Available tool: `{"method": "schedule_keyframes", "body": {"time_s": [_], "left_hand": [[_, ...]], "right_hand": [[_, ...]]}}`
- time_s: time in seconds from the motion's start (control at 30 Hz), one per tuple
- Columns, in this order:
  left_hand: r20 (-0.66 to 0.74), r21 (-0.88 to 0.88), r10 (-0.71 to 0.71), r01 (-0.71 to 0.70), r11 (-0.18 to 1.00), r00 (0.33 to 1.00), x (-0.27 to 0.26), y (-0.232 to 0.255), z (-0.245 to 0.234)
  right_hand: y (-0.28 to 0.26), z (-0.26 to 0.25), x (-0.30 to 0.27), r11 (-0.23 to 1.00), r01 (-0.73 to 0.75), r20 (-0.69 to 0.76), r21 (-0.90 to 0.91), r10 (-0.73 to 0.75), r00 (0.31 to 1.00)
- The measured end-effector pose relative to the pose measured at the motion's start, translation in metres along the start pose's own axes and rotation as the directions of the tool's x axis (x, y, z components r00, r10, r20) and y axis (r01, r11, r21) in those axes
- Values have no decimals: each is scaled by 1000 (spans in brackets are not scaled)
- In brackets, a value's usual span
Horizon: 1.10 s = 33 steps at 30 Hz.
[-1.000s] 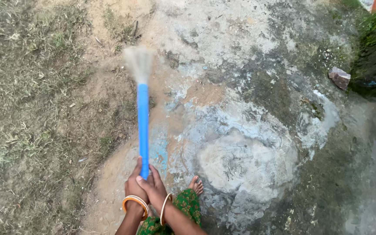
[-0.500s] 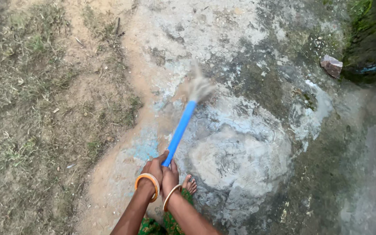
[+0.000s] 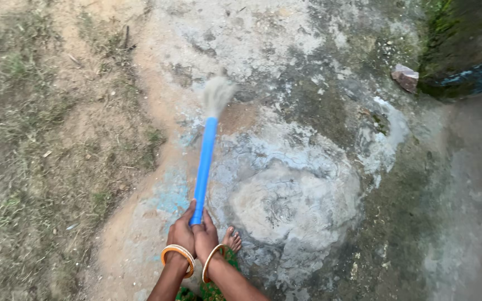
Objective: The person sweeps an outdoor concrete or dirt floor using a long-handled broom, moving dirt and debris across the surface.
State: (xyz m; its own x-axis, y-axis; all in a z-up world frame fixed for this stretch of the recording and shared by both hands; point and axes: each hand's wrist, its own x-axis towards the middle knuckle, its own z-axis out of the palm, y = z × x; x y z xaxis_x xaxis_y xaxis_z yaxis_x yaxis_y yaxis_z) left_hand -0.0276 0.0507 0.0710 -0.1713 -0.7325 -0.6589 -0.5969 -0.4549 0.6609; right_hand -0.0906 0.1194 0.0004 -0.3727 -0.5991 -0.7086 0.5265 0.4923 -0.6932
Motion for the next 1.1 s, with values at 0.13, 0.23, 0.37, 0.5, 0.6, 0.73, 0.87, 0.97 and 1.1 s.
{"method": "schedule_keyframes", "body": {"time_s": [0.13, 0.23, 0.37, 0.5, 0.6, 0.73, 0.87, 0.97, 1.1], "left_hand": [[60, -325, -297, 300, 897, 953, 2, 8, 9], [135, -229, -270, 295, 928, 953, 8, 17, 16], [267, -91, 23, 2, 996, 963, 20, 10, 27], [300, 10, -30, 28, 1000, 953, 45, -24, 47], [50, -55, 77, -74, 996, 996, 48, -54, 64], [-125, -241, -374, 337, 910, 919, 27, -18, 77], [-71, -737, -538, 319, 596, 840, 9, 28, 56], [37, -879, -373, 208, 430, 927, 5, 35, 44], [190, -702, -241, 303, 644, 952, 14, 30, 49]], "right_hand": [[1, -5, 2, 991, 49, -26, -122, -53, 998], [6, -12, 3, 997, 64, -112, -33, -67, 991], [12, -19, 16, 999, -3, -330, -36, -10, 944], [-3, -19, 22, 977, -170, -382, -127, 110, 918], [-12, -24, 31, 949, -219, -202, -225, 174, 964], [-18, -48, 46, 960, -93, 162, -263, 139, 977], [-39, -39, 38, 943, 96, 248, -320, -14, 969], [-62, -26, 8, 882, 24, 97, -470, 25, 995], [-66, -21, -6, 936, 1, -174, -353, -66, 983]]}}
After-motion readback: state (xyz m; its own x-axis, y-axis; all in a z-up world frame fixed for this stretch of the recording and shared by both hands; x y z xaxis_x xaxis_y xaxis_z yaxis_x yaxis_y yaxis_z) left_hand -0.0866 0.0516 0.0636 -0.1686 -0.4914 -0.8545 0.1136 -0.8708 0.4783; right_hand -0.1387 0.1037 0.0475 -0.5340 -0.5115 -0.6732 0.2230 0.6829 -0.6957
